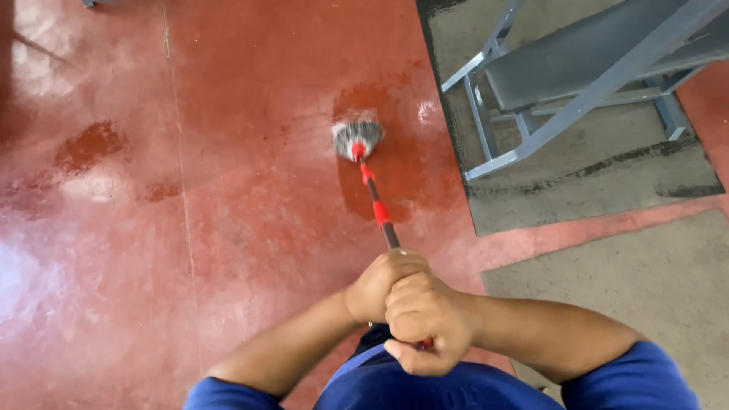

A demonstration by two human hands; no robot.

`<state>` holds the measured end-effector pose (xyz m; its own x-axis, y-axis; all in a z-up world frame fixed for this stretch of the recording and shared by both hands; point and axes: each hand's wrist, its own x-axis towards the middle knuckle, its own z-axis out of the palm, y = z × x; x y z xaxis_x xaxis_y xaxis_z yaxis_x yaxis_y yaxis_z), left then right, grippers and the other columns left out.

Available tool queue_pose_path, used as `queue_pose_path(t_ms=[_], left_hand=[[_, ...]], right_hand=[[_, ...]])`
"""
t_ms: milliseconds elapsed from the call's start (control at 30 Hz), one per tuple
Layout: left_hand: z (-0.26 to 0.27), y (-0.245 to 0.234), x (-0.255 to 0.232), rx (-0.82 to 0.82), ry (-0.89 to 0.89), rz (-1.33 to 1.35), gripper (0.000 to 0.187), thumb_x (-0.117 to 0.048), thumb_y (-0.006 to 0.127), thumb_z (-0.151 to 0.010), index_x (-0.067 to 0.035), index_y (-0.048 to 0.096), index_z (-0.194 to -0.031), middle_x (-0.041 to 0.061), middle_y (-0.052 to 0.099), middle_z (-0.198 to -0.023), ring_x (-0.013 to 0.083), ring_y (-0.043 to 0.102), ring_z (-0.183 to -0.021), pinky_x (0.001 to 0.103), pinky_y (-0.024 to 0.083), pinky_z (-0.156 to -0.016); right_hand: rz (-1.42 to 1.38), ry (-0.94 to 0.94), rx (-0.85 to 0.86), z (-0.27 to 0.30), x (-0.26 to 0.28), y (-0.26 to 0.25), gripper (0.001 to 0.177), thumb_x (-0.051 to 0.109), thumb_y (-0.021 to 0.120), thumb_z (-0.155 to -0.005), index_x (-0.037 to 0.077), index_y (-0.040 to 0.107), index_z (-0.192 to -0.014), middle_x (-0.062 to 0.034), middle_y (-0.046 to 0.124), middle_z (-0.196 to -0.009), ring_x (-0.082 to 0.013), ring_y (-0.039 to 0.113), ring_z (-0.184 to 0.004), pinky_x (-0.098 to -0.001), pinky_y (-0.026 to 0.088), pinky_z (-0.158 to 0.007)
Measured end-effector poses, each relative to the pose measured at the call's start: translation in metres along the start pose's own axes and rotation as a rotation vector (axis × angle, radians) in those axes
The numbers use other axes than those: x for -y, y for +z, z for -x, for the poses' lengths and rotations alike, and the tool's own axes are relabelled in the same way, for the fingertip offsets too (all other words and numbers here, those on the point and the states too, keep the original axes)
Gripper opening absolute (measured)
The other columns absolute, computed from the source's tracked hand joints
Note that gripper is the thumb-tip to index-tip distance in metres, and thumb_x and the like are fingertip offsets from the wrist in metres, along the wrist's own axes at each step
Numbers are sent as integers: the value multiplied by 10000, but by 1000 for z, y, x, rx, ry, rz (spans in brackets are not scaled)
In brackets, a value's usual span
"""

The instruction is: Mopping the floor in a gym area.

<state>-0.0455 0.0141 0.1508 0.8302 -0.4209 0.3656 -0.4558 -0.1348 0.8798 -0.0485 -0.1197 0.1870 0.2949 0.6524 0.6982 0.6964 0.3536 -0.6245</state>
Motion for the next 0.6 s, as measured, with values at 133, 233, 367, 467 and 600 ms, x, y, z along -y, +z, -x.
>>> queue_pose_path(t_ms=[133, 233, 367, 467, 600], left_hand=[[-8, -2, 124, 222, 12, 69, 72, -216, 651, -766, -157, 609, -766, -14, 632, -729, 185, 611, -661, 319, 521, -596], [-40, -16, 120, 64, 155, 28, 195, -36, 526, -836, -50, 672, -708, 107, 655, -693, 273, 619, -630, 388, 543, -616], [-10, 18, 299, 157, -196, 259, 199, 16, 530, -889, -106, 688, -891, -21, 665, -915, 103, 590, -806, 260, 547, -721], [0, 18, 276, 101, 338, 34, 236, -180, 592, -995, -135, 673, -778, 25, 615, -706, 297, 603, -673, 355, 518, -655], [17, 34, 251, -29, -435, 638, 224, -139, 582, -927, -107, 580, -706, 13, 595, -753, 119, 512, -724, 249, 467, -704]], right_hand=[[78, -200, -104, -38, -40, -11, 340, 75, 632, -858, 142, 507, -549, 4, 461, -556, -180, 426, -424, -323, 375, -435], [158, -233, -153, -40, -80, -23, 361, 82, 592, -897, 120, 496, -550, -14, 455, -546, -209, 425, -418, -342, 363, -435], [166, -183, -105, 12, -131, -6, 465, 225, 618, -953, 177, 466, -517, 8, 447, -550, -226, 478, -498, -376, 414, -521], [263, -59, 6, 80, -169, 24, 473, 135, 618, -928, 152, 378, -521, -57, 410, -503, -284, 452, -428, -391, 371, -434], [258, -20, 16, 41, -118, 14, 445, 123, 607, -924, 124, 406, -528, -59, 432, -515, -272, 473, -455, -370, 394, -468]])
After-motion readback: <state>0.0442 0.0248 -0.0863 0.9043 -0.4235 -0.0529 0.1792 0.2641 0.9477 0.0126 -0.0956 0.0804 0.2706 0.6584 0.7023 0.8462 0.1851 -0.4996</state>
